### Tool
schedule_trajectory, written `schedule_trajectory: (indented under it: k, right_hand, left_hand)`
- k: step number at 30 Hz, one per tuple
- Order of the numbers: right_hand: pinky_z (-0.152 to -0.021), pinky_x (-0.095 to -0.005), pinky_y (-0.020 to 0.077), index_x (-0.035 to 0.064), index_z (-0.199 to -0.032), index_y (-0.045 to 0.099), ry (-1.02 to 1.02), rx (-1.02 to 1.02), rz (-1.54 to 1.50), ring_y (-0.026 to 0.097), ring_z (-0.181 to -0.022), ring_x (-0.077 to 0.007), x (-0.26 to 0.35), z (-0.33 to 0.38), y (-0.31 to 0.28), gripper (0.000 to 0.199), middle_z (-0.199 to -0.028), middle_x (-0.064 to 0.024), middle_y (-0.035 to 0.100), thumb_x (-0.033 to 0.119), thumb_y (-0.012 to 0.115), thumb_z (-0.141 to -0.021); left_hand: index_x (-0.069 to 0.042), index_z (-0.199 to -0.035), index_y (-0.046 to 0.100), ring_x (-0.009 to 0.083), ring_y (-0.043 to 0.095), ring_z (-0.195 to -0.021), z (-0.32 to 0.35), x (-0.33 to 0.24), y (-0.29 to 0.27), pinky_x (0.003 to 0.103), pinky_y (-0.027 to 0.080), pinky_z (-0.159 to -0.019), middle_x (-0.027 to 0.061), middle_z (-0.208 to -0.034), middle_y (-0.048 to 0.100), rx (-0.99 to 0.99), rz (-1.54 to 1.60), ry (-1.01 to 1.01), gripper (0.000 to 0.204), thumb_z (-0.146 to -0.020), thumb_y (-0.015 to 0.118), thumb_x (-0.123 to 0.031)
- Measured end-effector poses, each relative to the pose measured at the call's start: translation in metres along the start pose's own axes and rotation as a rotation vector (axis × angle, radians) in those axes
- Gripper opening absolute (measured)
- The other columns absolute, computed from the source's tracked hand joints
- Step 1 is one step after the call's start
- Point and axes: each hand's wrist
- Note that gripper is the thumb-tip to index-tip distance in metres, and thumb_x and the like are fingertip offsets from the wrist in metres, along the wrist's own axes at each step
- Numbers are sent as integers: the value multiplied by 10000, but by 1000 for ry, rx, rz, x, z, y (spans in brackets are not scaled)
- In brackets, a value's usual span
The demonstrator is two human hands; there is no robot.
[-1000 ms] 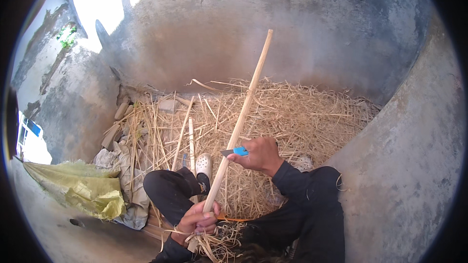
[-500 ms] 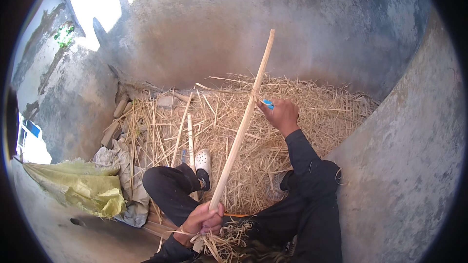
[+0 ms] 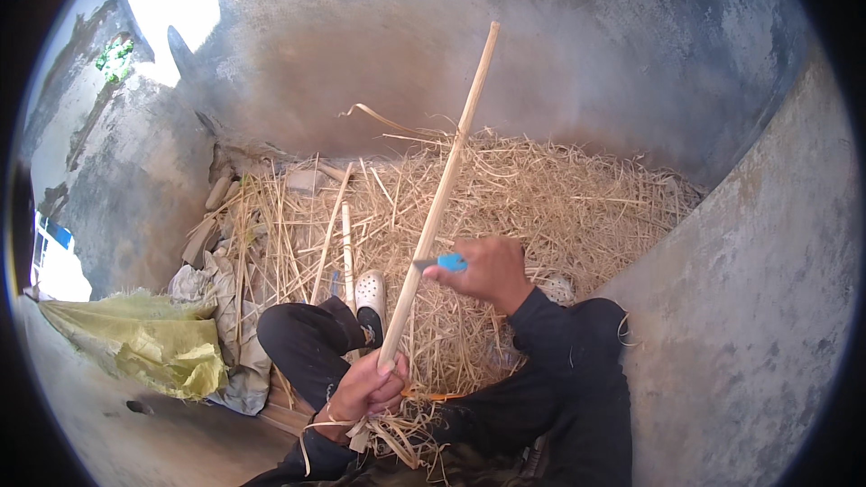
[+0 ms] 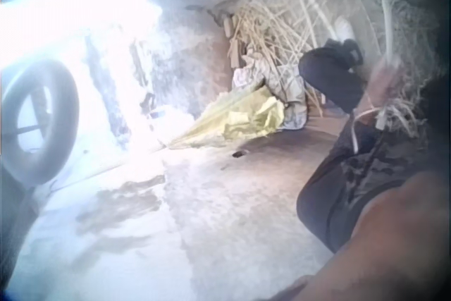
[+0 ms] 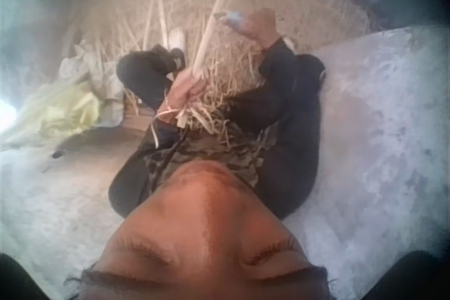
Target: The person sits on a straw-covered floor and uses a small knife to peel the outer layer off a long, thin stick. They rotate the stick and scrape along its length, creating thin shavings that fall onto the floor.
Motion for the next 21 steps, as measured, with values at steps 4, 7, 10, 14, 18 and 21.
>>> schedule_trajectory:
  k: [4, 7, 10, 14, 18, 21]
  right_hand:
    - [-374, -362, 377, 121, -480, 501, 13, 22, -39, 507, -362, -229, 5, 7, -7, 687, -415, -62, 462, 745, 559, -763]
    - [-359, -358, 362, 122, -475, 480, -120, -72, -23, 485, -345, -225, 15, 2, -5, 689, -406, -48, 443, 747, 575, -749]
    - [-353, -353, 358, 128, -475, 485, -60, -77, 32, 485, -343, -223, -5, -9, -5, 686, -402, -43, 437, 757, 590, -727]
    - [-352, -343, 357, 130, -475, 485, -54, -144, 129, 482, -341, -219, -22, -11, 0, 696, -398, -40, 438, 773, 570, -729]
    - [-352, -337, 354, 130, -486, 497, 8, -144, 176, 485, -341, -211, -32, -17, -2, 708, -395, -35, 438, 793, 541, -732]
    - [-352, -339, 348, 131, -503, 522, 29, -160, 199, 488, -342, -210, -39, -18, 0, 705, -396, -35, 440, 795, 529, -739]
  left_hand:
    - [-69, -988, 462, 30, 254, -446, -5, -6, 4, 203, 207, -414, -73, -578, 300, -29, -62, -13, 263, -993, 497, -330]
    - [-70, -979, 457, 29, 262, -451, -1, -7, 6, 205, 214, -417, -70, -590, 314, -36, -89, -22, 252, -982, 529, -312]
    - [-69, -948, 453, 22, 310, -469, 3, -6, 10, 205, 231, -425, -65, -608, 370, -127, -183, -36, 237, -958, 582, -268]
    - [-66, -929, 449, 9, 354, -489, 3, -9, 16, 199, 239, -434, -64, -611, 418, -147, -396, 11, 232, -947, 605, -236]
    - [-66, -935, 451, 17, 388, -516, 4, -8, 16, 200, 271, -452, -60, -623, 440, -163, -403, -19, 231, -926, 633, -207]
    - [-64, -946, 455, 29, 408, -537, 6, -1, 15, 199, 301, -472, -49, -645, 451, -154, -385, -16, 233, -909, 649, -187]
Point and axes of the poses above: each hand's wrist, its own z-axis away from the middle knuckle, its own y-axis out of the palm, x = y × z
